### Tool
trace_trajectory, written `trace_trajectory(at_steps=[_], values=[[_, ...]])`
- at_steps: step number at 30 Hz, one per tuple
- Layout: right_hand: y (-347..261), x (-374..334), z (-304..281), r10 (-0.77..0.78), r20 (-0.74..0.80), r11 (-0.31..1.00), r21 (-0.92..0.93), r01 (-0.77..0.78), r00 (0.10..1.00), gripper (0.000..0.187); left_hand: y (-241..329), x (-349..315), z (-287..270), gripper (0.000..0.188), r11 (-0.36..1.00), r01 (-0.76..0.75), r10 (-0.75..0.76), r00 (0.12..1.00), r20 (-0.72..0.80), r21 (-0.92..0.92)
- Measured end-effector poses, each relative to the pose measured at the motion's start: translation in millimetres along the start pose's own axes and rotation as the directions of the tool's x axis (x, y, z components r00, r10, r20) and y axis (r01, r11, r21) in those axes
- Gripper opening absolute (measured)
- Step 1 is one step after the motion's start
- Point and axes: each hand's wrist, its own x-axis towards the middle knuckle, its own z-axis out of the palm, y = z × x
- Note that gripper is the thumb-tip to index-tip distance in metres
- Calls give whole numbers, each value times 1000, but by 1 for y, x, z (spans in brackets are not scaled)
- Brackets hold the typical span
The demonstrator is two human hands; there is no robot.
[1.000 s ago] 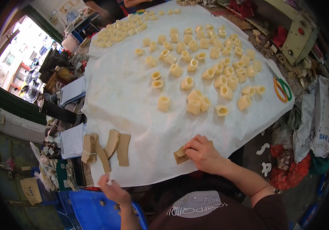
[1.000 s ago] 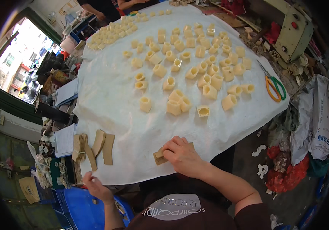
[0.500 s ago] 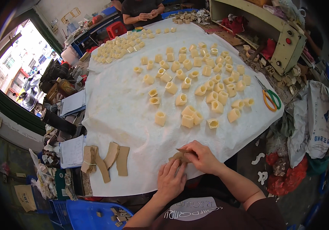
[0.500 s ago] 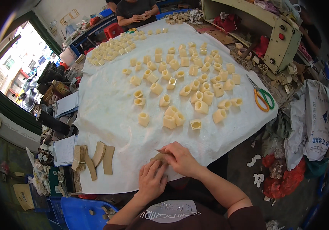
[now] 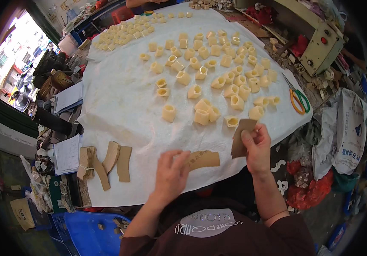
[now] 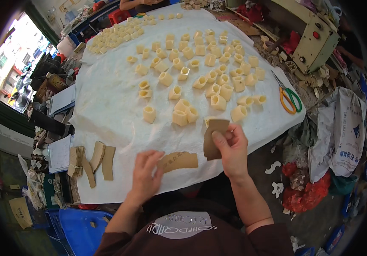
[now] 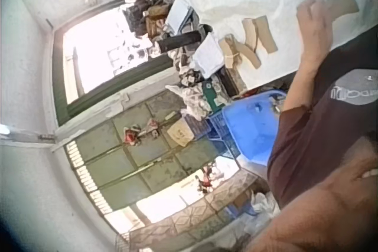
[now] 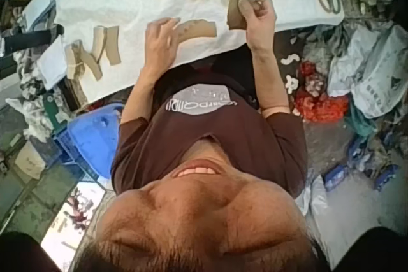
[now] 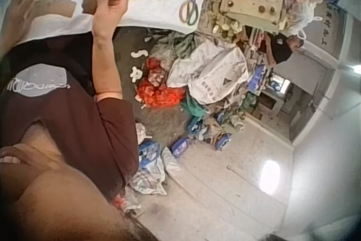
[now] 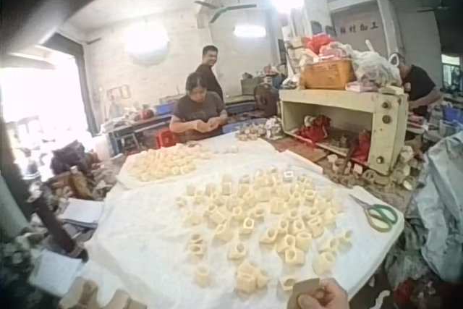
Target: The person wraps small, hollow, pale plastic components individually in brown paper. They pick up a component, place it on a paper sheet, fold the paper around it, and place the wrapped item on the table. This process is repeated for multiple items throughout the clip.
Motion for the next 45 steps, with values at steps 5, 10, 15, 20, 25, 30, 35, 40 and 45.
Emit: trace_trajectory(at_steps=[5, 10, 15, 20, 25, 30, 35, 40, 45], values=[[2, -14, 13, 69, 110, 998, -4, -69, 992, 21, -14, 85, -3, 42, 964, 266, -266, 963, -36, 22], [17, -5, 11, 182, 244, 981, 14, -191, 953, 17, -44, 104, 27, 39, 902, 321, -290, 946, -146, 287], [35, 15, -19, 304, 297, 912, 185, -367, 905, 14, -70, 97, 40, 39, 933, 297, -247, 940, -237, 204], [40, 17, -35, 293, 332, 846, 347, -405, 897, 8, -69, 101, 25, 39, 937, 340, -328, 935, -136, 80], [43, 20, -39, 303, 354, 791, 425, -441, 885, 9, -94, 99, 19, 36, 874, 427, -481, 828, -287, -232], [44, 21, -39, 285, 382, 790, 426, -441, 879, 9, -111, 95, 14, 36, 825, 437, -553, 753, -356, -357], [44, 20, -36, 251, 385, 812, 415, -409, 888, 10, -113, 103, -25, 43, 673, 378, -665, 687, -295, -636], [45, 15, -32, 224, 356, 820, 434, -373, 907, 17, -171, 100, -49, 50, 793, 537, -606, 646, -464, -288], [45, 17, -33, 237, 333, 832, 416, -367, 913, 12, -201, 91, -47, 49, 813, 558, -546, 628, -554, -167]])
